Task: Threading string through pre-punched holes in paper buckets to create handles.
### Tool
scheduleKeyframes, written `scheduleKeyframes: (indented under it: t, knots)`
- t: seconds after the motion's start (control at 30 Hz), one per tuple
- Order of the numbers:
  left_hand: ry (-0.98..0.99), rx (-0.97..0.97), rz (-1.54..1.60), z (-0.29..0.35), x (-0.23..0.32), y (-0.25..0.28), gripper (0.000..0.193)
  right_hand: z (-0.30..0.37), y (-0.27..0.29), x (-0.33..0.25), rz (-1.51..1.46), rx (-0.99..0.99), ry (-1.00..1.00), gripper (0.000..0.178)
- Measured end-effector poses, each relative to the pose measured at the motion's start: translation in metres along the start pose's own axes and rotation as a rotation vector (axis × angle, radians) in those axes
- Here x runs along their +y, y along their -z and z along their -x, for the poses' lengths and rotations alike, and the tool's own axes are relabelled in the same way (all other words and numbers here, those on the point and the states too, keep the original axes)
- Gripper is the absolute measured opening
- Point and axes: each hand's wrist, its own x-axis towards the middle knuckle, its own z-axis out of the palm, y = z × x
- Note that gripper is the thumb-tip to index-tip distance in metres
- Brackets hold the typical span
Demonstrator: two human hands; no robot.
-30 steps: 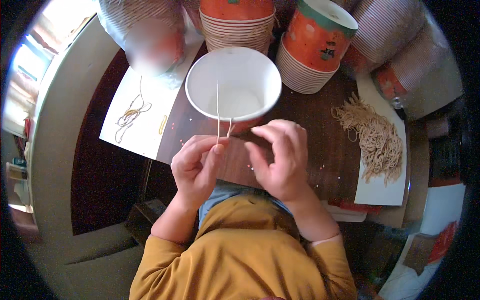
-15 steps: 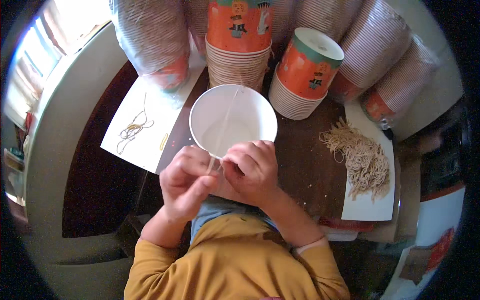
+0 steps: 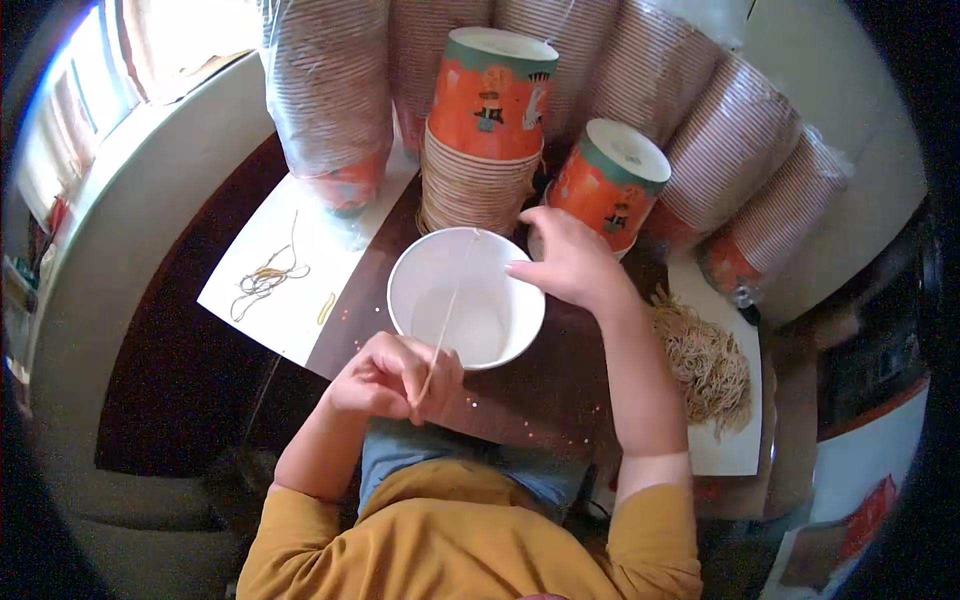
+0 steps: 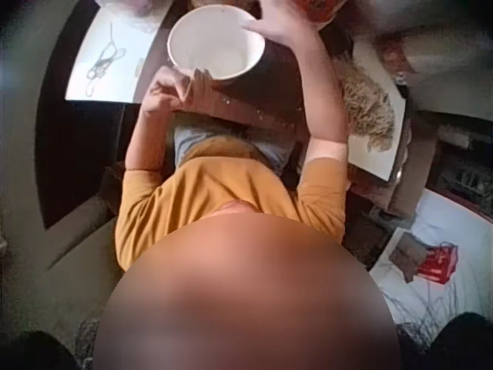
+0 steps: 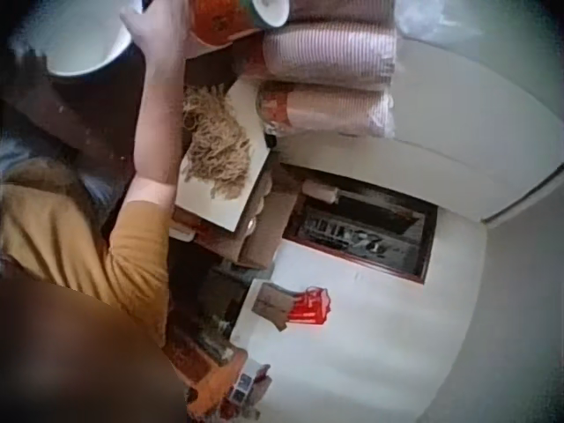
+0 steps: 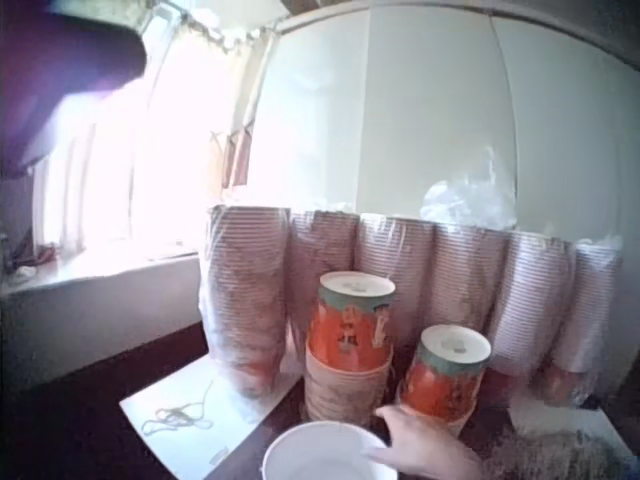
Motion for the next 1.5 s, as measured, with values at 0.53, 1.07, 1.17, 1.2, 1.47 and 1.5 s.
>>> scheduleKeyframes:
  t: [0.53, 1.07, 1.17, 1.2, 1.47, 1.5]
  knots:
    - [-0.227, 0.663, -0.796, -0.076, 0.092, 0.049, 0.088, -0.013, 0.081, -0.041, -0.589, 0.466, 0.53, 0.063]
    - [0.062, 0.534, -1.127, -0.166, 0.019, 0.177, 0.098, -0.121, 0.021, 0.033, -0.431, 0.359, -0.004, 0.07]
    - [0.091, 0.497, -0.996, -0.149, 0.005, 0.182, 0.089, -0.105, 0.023, 0.043, -0.328, 0.169, -0.036, 0.063]
    - [0.214, 0.556, -1.191, -0.141, 0.006, 0.181, 0.087, -0.097, 0.024, 0.046, -0.34, 0.206, -0.05, 0.058]
    - [0.164, 0.423, -1.502, -0.058, -0.037, 0.109, 0.064, -0.007, 0.07, 0.09, 0.324, 0.519, 0.042, 0.037]
    - [0.28, 0.388, -1.482, -0.062, -0.046, 0.092, 0.063, -0.009, 0.061, 0.103, 0.231, 0.495, 0.034, 0.034]
